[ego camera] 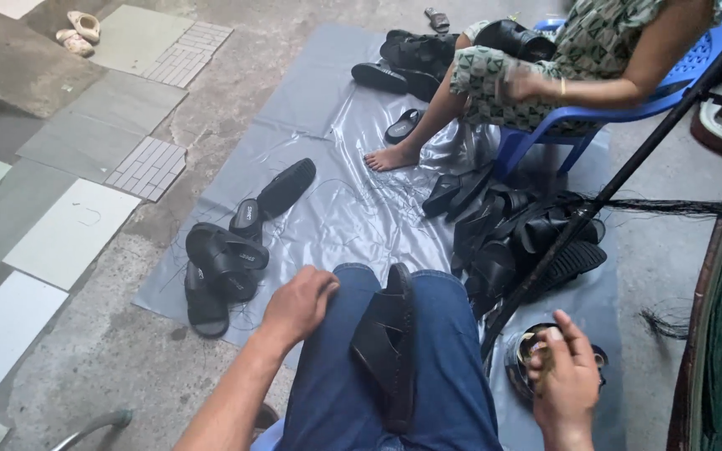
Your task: The person sits on the floor and sews a black sandal using a needle and thread. They hold the sandal on their lap, repeatedly pushing the needle through the sole and pulling the thread to stitch it. Another person is visible in the background, also working on footwear.
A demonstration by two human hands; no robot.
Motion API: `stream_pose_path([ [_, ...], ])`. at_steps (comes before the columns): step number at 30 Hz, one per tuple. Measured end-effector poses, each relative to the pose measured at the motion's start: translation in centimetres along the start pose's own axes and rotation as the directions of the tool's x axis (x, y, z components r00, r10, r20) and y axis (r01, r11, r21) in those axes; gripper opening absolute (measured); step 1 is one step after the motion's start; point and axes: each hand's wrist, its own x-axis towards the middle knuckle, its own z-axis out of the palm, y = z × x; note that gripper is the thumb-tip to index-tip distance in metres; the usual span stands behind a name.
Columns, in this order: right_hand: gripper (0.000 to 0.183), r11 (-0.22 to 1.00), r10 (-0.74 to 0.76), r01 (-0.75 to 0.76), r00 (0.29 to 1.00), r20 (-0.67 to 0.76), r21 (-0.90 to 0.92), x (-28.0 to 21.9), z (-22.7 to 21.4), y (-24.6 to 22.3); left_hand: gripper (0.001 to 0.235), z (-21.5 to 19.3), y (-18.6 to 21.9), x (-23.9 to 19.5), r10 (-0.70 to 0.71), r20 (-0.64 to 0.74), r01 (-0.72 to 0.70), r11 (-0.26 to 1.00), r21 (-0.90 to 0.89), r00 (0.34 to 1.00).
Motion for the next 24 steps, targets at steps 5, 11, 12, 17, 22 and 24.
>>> stream_pose_path([
  [5, 0.015, 0.969, 0.153, -0.116, 0.975, 0.159, -0.218, -1.1, 1.9, -1.1, 0.035, -6.4, 5.2, -2.2, -0.149, 0.363, 0.133, 0.989, 0.066, 0.920],
  [11, 0.025, 0.870, 0.078, 0.120, 0.925, 0.373, -0.479, -0.6, 9.2, -4.0, 0.079, -3.7, 6.8, -1.1, 0.156, 0.149, -0.133, 0.980, -0.151, 0.977],
  [12, 0.025, 0.871, 0.073, 0.123, 0.925, 0.373, -0.475, -0.4, 10.0, -3.5, 0.079, -2.7, 7.1, -1.3, 0.159, 0.145, -0.137, 0.979, -0.148, 0.977],
  [17, 0.044, 0.607, 0.357, 0.135, 0.834, 0.421, -0.783, -3.8, 14.4, -10.2, 0.055, 0.8, 8.2, -1.5, 0.253, 0.135, -0.206, 0.934, -0.291, 0.958],
  [22, 0.036, 0.666, 0.106, 0.275, 0.885, 0.453, -0.694, -3.8, 12.8, -10.4, 0.038, -0.7, 10.0, -3.4, 0.453, -0.174, -0.482, 0.852, -0.203, 0.874],
  [24, 0.036, 0.731, -0.006, 0.301, 0.900, 0.435, -0.613, -4.7, 11.5, -11.2, 0.039, -1.5, 11.0, -4.7, 0.482, -0.328, -0.558, 0.806, -0.197, 0.812],
])
